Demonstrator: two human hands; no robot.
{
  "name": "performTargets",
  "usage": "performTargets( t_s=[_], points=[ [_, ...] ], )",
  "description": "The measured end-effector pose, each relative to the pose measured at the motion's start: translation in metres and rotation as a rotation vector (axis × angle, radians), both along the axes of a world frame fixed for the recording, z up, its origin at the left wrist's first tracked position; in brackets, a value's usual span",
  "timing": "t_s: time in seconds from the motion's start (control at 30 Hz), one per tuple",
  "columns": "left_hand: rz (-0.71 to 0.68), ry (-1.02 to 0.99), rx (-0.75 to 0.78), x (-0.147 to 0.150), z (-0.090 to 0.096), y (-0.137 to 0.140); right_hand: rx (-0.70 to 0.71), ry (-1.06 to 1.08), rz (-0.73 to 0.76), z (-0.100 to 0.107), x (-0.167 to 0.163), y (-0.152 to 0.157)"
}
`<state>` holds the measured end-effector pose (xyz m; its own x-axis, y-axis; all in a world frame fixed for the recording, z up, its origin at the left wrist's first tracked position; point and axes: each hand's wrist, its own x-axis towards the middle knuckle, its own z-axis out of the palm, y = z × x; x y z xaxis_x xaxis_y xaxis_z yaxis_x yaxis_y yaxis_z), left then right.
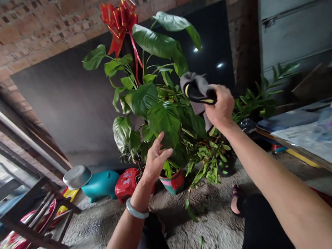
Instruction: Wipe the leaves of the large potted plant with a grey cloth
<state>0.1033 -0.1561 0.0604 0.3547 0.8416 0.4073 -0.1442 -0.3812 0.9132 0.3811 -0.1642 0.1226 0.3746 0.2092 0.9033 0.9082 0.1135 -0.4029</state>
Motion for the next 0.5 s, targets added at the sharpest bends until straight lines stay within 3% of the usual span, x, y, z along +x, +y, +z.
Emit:
performTargets(
  t_s=[0.13,0.2,0.23,0.3,0.4,0.5],
  points=[
    [0.018,0.023,0.01,-0.006,-0.007,0.0,-0.538,0.098,0.098,-0.063,-0.027,-0.003],
    [0.027,0.027,0.005,-0.011,-0.008,0.0,-0.702,0.176,0.186,-0.095,-0.03,-0.018],
    [0.028,0.025,0.002,-0.014,-0.008,0.0,-0.684,0.211,0.22,-0.103,-0.027,-0.027],
    [0.02,0.013,-0.004,-0.016,-0.008,0.001,-0.487,0.255,0.228,-0.099,-0.009,-0.04],
    [-0.01,-0.009,-0.013,-0.012,-0.009,0.001,-0.112,0.243,0.105,-0.058,0.027,-0.037],
    [-0.036,-0.014,-0.02,-0.004,-0.013,-0.001,0.011,0.207,-0.016,-0.028,0.048,-0.003]
  ],
)
